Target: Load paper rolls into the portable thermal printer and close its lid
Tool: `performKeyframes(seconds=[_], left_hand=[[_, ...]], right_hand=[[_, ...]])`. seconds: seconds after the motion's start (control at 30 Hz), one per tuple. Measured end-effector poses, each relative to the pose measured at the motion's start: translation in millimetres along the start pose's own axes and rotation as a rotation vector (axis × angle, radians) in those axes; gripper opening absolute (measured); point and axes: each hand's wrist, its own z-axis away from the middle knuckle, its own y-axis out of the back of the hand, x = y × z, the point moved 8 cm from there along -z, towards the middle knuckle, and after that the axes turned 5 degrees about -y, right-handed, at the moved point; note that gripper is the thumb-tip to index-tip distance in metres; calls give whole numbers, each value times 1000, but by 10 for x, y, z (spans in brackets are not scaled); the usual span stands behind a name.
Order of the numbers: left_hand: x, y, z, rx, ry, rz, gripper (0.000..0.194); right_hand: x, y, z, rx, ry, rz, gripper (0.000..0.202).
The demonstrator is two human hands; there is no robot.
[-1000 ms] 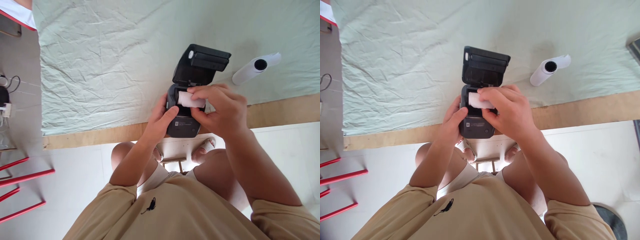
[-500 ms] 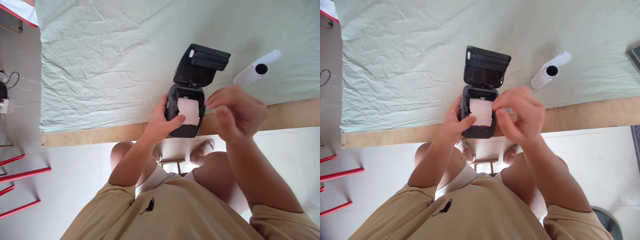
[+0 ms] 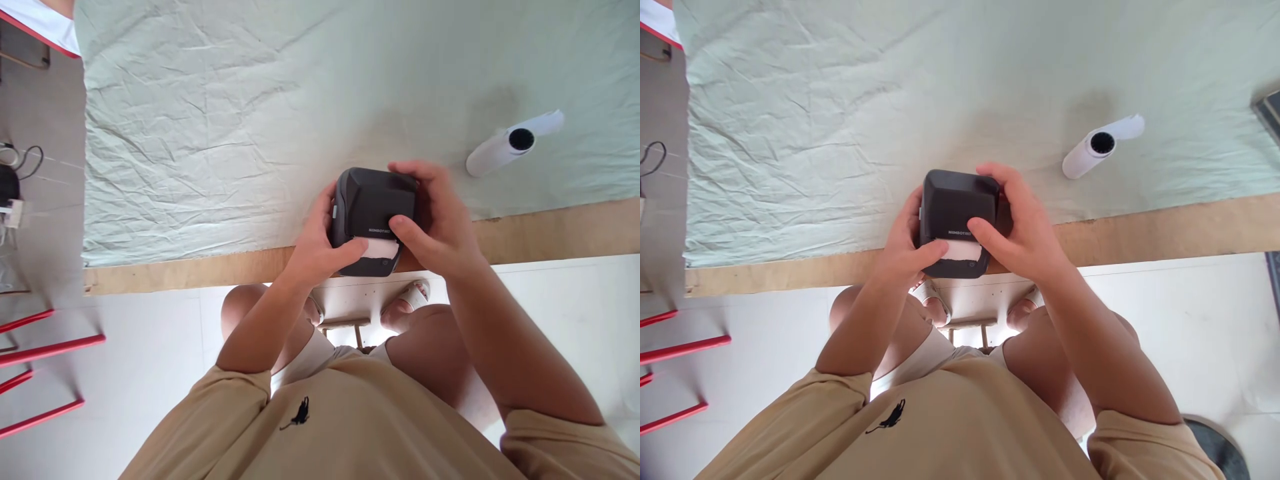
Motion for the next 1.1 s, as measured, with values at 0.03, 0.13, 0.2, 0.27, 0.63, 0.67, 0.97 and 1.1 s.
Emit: performKeyframes(seconds=[0.03,0.13,0.2,0.27,0.63,0.67,0.97,1.1], left_hand=[[-10,-8,3,-1,14,18,92],[-48,-10,8,23,58,27,81],[-36,-11,1,25,32,12,79],[-22,-21,-2,9,5,19,77],[113,-137,-16,13,-3,201,59],[101,-133,-29,40,1,223,58],[97,-5,-24,268,-28,160,47],[87,-10,-34,245,-42,200,47]], right_hand=[[19,-29,5,-28,-11,12,55],[61,-40,6,-21,-9,30,56],[65,-22,3,4,6,31,55],[65,-13,3,9,0,28,55],[44,-32,31,10,33,21,57],[39,-25,34,12,48,19,56],[-8,45,50,8,128,-15,68],[-182,162,41,173,189,84,57]])
